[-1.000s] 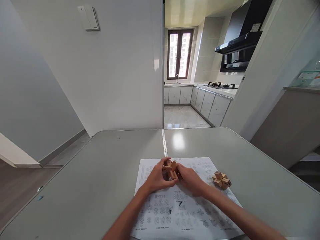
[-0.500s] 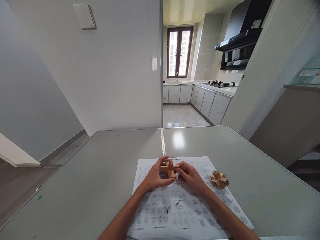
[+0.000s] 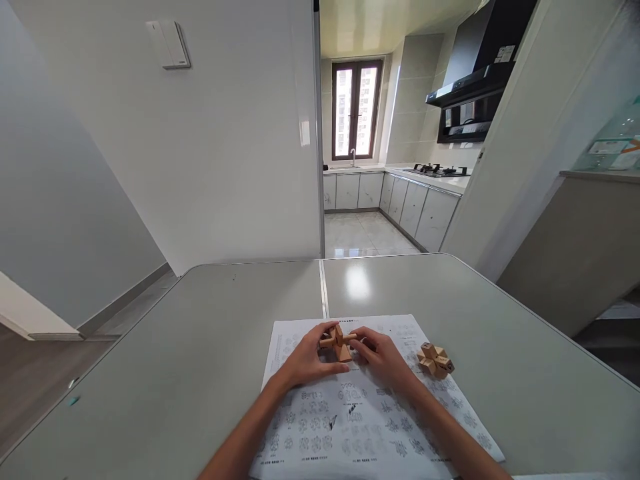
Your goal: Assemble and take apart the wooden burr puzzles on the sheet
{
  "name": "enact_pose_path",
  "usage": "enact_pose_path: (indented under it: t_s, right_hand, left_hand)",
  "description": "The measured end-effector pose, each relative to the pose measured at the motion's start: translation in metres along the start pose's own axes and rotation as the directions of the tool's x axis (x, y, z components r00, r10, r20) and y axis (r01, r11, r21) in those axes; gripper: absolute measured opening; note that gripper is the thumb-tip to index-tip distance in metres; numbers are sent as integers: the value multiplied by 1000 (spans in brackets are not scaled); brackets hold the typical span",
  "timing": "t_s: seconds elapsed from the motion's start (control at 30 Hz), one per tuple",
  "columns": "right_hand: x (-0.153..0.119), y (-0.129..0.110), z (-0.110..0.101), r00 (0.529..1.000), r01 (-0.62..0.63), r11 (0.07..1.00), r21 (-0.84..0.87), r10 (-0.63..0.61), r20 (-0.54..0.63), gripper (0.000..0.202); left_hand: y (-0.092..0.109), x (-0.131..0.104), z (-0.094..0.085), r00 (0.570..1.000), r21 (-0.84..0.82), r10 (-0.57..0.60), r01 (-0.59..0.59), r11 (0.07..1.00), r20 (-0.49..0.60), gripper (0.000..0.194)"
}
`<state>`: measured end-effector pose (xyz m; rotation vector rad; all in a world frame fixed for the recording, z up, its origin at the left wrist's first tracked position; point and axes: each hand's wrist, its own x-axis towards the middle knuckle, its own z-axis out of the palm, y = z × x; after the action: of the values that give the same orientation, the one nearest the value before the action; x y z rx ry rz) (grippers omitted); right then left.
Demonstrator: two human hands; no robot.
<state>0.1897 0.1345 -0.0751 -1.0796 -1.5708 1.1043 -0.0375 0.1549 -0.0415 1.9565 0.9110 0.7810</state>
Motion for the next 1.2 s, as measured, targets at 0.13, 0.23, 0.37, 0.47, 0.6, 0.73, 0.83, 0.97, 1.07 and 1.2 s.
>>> enact_pose_path:
  t_s: [0.13,0.23,0.37,0.47,0.6,0.73,0.83,0.97,1.07,1.2]
  right_hand:
    - [1,-1,-1,999,24,999,-32,-23,37,44]
    - [0,-3,-1,998,47,997,-66,-43,55,44]
    - [-1,-5,1,997,71,990,-125,-66,51,42]
    - [-1,-5,2,996,80,984,-158,-74,44,41]
    - [-1,-5,2,996,90,981,-175,-83,46,41]
    - [0,-4,2,995,91,980,-178,-83,54,42]
    - [0,-3,3,995,97,977,-187,-89,54,42]
    - [-1,-3,3,994,102,973,-207,-94,48,37]
    - [-1,-3,2,995,98,972,-214,-89,52,36]
    - [-1,-3,1,995,92,973,-213,-83,50,37]
  left_hand:
    - [1,0,0,1000,-8,3,-2,1000,9,81]
    - [3,-1,0,1000,-7,3,-3,1000,14,83]
    - [6,-1,0,1000,-10,10,-9,1000,21,87]
    - [8,-1,1,1000,-27,17,-16,1000,10,94]
    - [7,0,2,1000,-11,4,-4,1000,-30,93]
    - [9,-1,2,998,6,1,-1,1000,-68,91]
    - [10,-2,4,993,-2,-6,6,1000,-117,90]
    - [6,1,3,980,-101,8,-28,995,-199,82]
    - [-3,7,-6,939,-118,7,-51,992,-345,74]
    - [-20,13,-20,867,1,-49,57,998,-496,73]
